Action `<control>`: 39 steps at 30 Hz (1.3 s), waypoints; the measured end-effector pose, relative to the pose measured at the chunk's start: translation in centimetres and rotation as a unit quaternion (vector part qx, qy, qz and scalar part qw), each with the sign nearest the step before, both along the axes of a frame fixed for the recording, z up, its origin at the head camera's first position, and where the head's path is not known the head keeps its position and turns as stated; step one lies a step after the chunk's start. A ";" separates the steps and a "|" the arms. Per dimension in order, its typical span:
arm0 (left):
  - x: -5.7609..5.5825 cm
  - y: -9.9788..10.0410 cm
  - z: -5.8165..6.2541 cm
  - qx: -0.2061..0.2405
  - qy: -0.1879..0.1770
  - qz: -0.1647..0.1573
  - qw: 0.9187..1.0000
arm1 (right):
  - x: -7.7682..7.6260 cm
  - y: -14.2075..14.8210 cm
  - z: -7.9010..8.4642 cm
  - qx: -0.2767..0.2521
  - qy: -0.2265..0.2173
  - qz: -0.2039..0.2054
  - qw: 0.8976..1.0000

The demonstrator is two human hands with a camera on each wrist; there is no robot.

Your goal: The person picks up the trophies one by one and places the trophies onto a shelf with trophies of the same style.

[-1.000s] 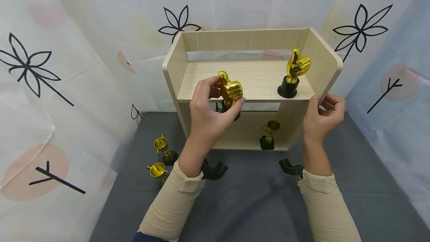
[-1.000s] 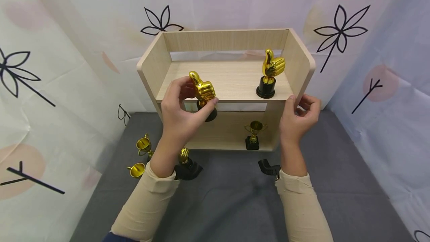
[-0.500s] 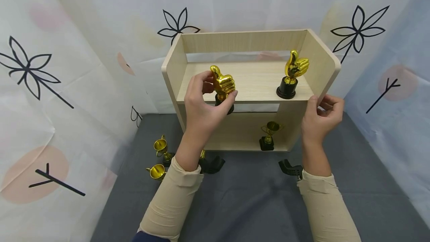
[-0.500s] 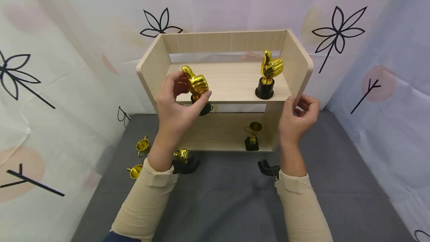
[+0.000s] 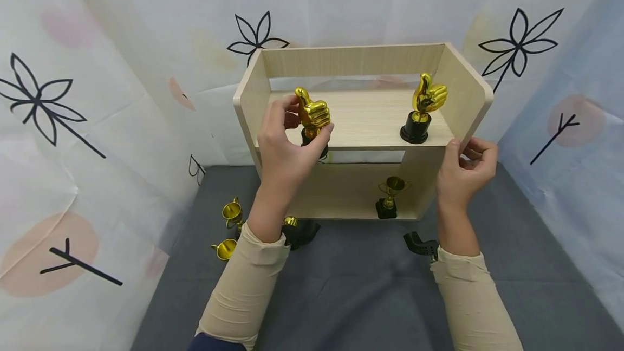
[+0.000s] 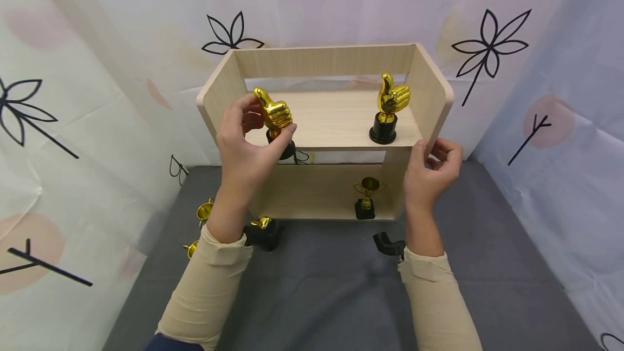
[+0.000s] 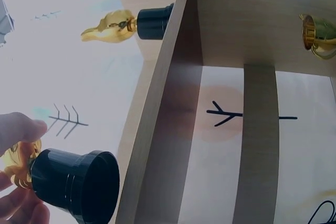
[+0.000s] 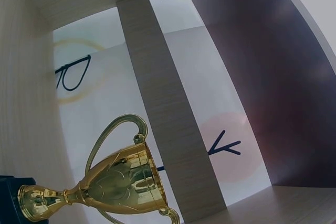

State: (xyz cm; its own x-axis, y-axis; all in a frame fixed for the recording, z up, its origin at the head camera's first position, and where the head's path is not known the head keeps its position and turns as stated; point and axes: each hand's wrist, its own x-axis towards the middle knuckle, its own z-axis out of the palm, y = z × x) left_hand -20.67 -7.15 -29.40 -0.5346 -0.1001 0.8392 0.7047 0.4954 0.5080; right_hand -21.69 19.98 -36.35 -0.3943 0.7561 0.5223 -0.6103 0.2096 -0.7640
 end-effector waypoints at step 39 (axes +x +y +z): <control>-0.9 -1.5 -0.9 -0.005 -0.018 0.049 0.999 | 0.0 -0.1 0.1 -0.006 -0.008 0.003 1.000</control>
State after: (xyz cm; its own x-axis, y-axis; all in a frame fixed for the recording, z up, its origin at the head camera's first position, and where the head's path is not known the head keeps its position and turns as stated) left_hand -21.57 -8.69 -30.33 -0.5526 -0.1454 0.8206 0.6338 0.5661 0.5271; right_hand -21.65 19.91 -36.21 -0.4072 0.7601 0.5064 -0.5989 0.1964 -0.7764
